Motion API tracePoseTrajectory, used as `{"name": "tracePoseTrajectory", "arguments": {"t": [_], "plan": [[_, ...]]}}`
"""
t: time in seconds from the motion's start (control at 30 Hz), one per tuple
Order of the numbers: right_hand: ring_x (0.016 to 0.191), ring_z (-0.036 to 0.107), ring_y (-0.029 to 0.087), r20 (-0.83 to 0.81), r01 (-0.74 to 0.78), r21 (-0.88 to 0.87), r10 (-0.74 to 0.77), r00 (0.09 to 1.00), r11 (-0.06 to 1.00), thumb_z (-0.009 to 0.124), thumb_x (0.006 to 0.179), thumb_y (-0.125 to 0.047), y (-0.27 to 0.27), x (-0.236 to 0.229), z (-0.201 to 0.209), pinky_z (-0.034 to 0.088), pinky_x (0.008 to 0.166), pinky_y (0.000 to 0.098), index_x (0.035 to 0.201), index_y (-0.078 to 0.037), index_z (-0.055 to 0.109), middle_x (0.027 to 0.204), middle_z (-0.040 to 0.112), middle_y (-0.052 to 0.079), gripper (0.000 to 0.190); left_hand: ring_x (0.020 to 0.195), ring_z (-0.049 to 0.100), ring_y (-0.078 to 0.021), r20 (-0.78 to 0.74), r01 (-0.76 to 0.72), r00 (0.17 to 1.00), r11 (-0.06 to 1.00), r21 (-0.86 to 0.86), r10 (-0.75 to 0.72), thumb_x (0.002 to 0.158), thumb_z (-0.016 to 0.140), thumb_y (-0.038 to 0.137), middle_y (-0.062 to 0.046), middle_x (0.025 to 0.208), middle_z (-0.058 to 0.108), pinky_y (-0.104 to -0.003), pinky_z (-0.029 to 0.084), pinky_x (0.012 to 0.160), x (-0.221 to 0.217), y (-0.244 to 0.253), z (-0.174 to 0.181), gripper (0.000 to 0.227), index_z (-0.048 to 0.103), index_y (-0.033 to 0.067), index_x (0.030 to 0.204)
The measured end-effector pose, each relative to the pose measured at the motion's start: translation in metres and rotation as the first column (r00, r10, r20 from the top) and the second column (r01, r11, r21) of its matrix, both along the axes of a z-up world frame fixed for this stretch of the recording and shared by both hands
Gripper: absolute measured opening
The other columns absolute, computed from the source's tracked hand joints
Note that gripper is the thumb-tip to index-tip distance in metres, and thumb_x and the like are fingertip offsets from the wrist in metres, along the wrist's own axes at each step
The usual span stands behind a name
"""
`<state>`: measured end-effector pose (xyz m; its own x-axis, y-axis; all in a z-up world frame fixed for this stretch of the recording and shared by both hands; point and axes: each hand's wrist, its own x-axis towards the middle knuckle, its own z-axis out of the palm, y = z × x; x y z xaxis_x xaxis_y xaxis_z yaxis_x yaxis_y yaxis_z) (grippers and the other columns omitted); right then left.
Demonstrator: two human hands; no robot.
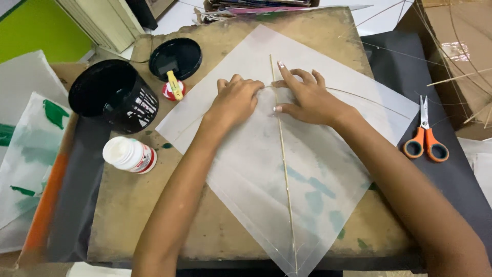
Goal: Assembling a kite by gluing bamboo sticks to a paper frame
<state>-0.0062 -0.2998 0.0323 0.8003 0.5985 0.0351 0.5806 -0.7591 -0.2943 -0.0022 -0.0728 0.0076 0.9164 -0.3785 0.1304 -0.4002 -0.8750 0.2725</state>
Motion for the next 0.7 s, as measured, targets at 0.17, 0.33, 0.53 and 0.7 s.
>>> {"name": "tracePoseTrajectory", "arguments": {"t": [0.17, 0.33, 0.53, 0.7], "plan": [[0.145, 0.039, 0.038, 0.089, 0.032, 0.129, -0.043, 0.995, 0.991, 0.069, 0.095, -0.051, 0.003, 0.003, -0.020, 0.015, 0.120, 0.0695, 0.165, -0.002, 0.000, 0.137, 0.065, 0.004, 0.111, 0.107, 0.059, -0.0247, 0.106, 0.011, 0.994, 1.000, 0.021, -0.013, 0.098, 0.054, 0.015, -0.001, 0.103, 0.070, -0.051, 0.038, 0.096, 0.024, -0.005, -0.012, 0.033, 0.068, 0.0249, 0.125], [0.140, 0.045, 0.036, 0.146, 0.005, 0.320, -0.054, 0.988, 0.947, 0.071, 0.096, -0.043, 0.001, 0.008, -0.035, 0.017, 0.119, 0.0687, 0.162, 0.005, -0.004, 0.131, 0.067, 0.009, 0.111, 0.116, 0.046, -0.0290, 0.107, 0.026, 0.994, 0.993, 0.119, -0.038, 0.097, 0.049, 0.024, -0.005, 0.121, 0.059, -0.055, 0.036, 0.097, 0.020, -0.016, 0.006, 0.040, 0.066, 0.0268, 0.134], [0.136, 0.048, 0.034, 0.162, 0.021, 0.323, -0.077, 0.984, 0.946, 0.072, 0.095, -0.050, 0.002, 0.009, -0.035, 0.017, 0.120, 0.0679, 0.162, 0.005, -0.004, 0.125, 0.073, 0.003, 0.115, 0.137, 0.031, -0.0381, 0.098, 0.035, 0.993, 0.971, 0.235, -0.059, 0.092, 0.046, 0.034, -0.007, 0.154, 0.037, -0.061, 0.031, 0.098, 0.021, -0.024, 0.014, 0.046, 0.069, 0.0259, 0.131], [0.136, 0.048, 0.033, 0.196, 0.016, 0.297, -0.077, 0.978, 0.955, 0.074, 0.092, -0.051, 0.002, 0.008, -0.037, 0.018, 0.120, 0.0661, 0.163, 0.004, -0.001, 0.127, 0.071, 0.003, 0.117, 0.141, 0.030, -0.0383, 0.147, -0.010, 0.989, 0.956, 0.294, -0.035, 0.096, 0.044, 0.038, -0.007, 0.156, 0.041, -0.061, 0.032, 0.098, 0.033, -0.032, 0.009, 0.045, 0.070, 0.0269, 0.131]]}}
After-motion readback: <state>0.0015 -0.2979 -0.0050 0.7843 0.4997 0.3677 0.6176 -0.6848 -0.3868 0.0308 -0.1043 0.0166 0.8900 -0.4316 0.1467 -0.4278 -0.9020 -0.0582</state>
